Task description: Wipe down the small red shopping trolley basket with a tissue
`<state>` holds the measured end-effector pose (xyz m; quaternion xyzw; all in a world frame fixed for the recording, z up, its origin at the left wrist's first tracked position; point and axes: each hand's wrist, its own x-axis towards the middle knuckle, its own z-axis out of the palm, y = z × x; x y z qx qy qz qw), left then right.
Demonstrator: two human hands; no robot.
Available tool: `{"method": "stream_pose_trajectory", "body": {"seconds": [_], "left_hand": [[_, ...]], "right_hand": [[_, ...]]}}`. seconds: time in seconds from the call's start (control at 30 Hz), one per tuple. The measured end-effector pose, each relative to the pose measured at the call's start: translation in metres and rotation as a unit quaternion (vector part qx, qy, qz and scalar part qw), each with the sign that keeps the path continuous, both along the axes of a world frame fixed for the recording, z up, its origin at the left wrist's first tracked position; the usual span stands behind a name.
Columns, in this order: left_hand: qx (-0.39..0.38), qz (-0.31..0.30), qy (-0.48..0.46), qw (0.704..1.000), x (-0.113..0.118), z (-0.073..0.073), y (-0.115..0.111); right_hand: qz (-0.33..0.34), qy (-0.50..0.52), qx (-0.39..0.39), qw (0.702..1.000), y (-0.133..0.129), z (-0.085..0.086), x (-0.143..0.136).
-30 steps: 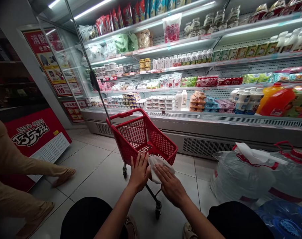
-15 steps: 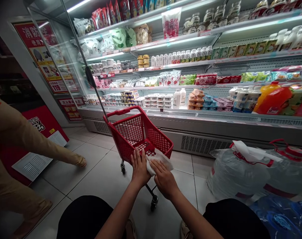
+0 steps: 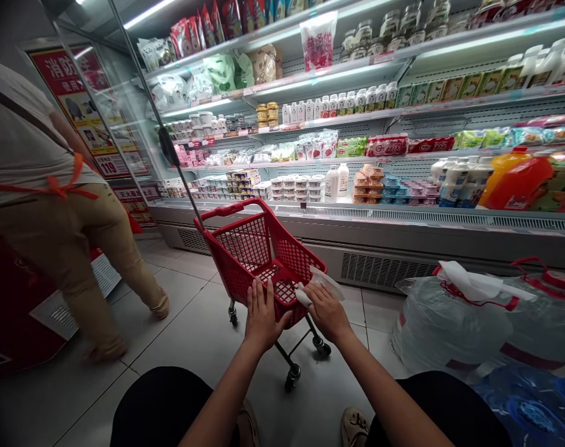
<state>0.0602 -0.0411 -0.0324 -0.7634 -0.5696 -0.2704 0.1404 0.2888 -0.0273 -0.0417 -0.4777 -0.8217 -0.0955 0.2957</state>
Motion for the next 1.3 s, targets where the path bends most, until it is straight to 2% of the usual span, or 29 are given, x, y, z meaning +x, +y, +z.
{"method": "stream_pose_trajectory", "body": {"seconds": [0.33, 0.57, 0.67, 0.73, 0.83, 0.97, 1.07, 1.17, 1.23, 1.3], "left_hand": [[-0.006, -0.009, 0.020, 1.000, -0.018, 0.006, -0.006], [-0.023, -0.002, 0.057, 0.998, -0.034, 0.008, -0.011], [-0.024, -0.019, 0.081, 0.996, -0.041, 0.007, -0.015], [-0.025, -0.021, 0.079, 0.996, -0.045, 0.007, -0.017], [-0.030, -0.021, 0.067, 0.997, -0.051, 0.010, -0.017], [-0.035, -0.037, 0.072, 0.996, -0.057, 0.019, -0.014], [-0.030, -0.035, 0.081, 0.996, -0.048, 0.020, -0.016], [-0.023, -0.060, 0.090, 0.994, -0.025, 0.012, -0.024], [-0.016, -0.072, 0.078, 0.994, -0.008, 0.004, -0.031], [-0.007, -0.058, 0.061, 0.996, 0.001, -0.002, -0.036]], "right_hand": [[-0.015, 0.018, 0.045, 0.999, -0.042, -0.015, -0.034], [0.030, -0.036, 0.060, 0.997, -0.068, -0.008, -0.093], [0.052, -0.059, 0.067, 0.995, -0.070, -0.005, -0.105], [0.060, -0.074, 0.069, 0.993, -0.068, -0.005, -0.100], [0.053, -0.098, 0.064, 0.992, -0.066, -0.005, -0.074], [-0.001, -0.107, 0.058, 0.993, -0.063, -0.008, -0.020], [-0.056, -0.077, 0.054, 0.994, -0.062, -0.012, 0.006], [-0.084, -0.039, 0.054, 0.994, -0.065, -0.019, -0.002], [-0.069, -0.034, 0.053, 0.996, -0.069, -0.022, -0.023], [-0.036, -0.045, 0.051, 0.997, -0.075, -0.022, -0.045]]}}
